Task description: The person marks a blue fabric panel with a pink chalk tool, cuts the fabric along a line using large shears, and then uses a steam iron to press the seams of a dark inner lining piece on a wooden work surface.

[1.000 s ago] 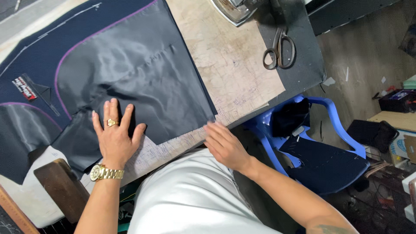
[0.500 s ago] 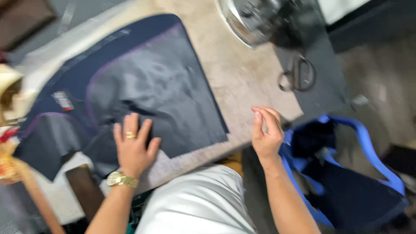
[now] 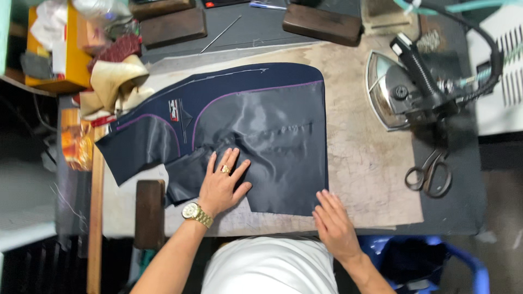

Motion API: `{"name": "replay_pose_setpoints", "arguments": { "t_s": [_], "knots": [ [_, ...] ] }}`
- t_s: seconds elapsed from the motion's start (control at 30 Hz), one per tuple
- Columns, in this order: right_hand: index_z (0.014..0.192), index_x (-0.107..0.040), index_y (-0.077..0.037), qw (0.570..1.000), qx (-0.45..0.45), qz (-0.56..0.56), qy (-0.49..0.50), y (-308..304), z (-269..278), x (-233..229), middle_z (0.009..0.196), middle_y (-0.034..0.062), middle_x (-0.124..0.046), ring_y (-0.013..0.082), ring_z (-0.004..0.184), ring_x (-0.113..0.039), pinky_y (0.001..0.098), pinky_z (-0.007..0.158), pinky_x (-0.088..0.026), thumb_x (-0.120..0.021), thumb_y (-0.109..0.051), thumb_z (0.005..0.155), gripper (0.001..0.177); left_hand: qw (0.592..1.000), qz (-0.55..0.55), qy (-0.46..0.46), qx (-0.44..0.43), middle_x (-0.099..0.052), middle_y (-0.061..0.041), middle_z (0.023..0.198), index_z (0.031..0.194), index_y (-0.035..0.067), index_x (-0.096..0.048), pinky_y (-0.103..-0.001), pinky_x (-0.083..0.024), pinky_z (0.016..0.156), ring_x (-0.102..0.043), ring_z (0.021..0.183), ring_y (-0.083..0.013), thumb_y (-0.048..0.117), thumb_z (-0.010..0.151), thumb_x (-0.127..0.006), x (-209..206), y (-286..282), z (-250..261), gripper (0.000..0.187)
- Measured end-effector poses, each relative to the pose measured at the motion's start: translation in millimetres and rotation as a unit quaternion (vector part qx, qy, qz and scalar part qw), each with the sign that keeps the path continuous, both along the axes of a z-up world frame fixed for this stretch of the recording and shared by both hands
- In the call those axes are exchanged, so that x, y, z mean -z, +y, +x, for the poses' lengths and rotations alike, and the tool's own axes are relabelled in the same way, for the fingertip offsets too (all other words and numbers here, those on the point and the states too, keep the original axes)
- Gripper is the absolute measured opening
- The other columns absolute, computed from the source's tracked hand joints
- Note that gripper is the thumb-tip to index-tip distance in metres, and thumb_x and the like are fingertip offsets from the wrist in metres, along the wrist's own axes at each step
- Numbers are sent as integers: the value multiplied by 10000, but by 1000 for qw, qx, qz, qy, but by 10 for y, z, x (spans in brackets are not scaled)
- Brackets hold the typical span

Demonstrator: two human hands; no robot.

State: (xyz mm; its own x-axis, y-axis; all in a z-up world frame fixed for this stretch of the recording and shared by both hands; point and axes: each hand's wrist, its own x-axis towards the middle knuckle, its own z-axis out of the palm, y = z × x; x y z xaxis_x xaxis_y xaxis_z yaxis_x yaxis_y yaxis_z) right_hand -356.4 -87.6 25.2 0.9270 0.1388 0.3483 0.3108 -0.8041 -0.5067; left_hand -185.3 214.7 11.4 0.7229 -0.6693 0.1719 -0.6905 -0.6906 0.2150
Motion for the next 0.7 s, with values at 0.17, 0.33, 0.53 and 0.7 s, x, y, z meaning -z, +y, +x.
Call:
{"name": "replay_pose_setpoints", "arguments": {
  "t_s": [0.17,0.33,0.53,0.7],
  "knots": [
    [1022,-668,69,996,-77,49,-10,-236,0,-257,1208,224,-700,372,1180,-668,553,1119,-507,-640,16,946,97,999,45,-28,-13,-485,-201,1557,1398,216,-610,-672,-264,1144,-477,1434,-372,506,941,-608,-168,-71,-86,542],
    [1026,-707,81,993,-77,91,-19,-556,28,-129,1133,213,-740,400,1056,-707,559,1049,-529,-680,12,935,117,994,66,-36,-82,-505,-210,1573,1379,270,-616,-720,-222,1144,-450,1477,-378,556,921,-621,-45,-92,-264,540],
    [981,-741,51,990,-52,121,-48,-948,86,41,1098,177,-771,396,1030,-733,540,998,-547,-727,-13,925,87,986,68,-36,-145,-542,-225,1576,1431,240,-629,-729,-183,1168,-451,1504,-381,577,1003,-588,137,-134,-444,546],
    [984,-734,47,989,-61,126,-55,-1071,96,75,1108,169,-769,386,1046,-728,531,1002,-542,-720,-17,936,81,980,82,-33,-179,-568,-195,1562,1418,232,-641,-710,-226,1164,-486,1482,-372,579,986,-624,202,-162,-509,554]
  ]
}}
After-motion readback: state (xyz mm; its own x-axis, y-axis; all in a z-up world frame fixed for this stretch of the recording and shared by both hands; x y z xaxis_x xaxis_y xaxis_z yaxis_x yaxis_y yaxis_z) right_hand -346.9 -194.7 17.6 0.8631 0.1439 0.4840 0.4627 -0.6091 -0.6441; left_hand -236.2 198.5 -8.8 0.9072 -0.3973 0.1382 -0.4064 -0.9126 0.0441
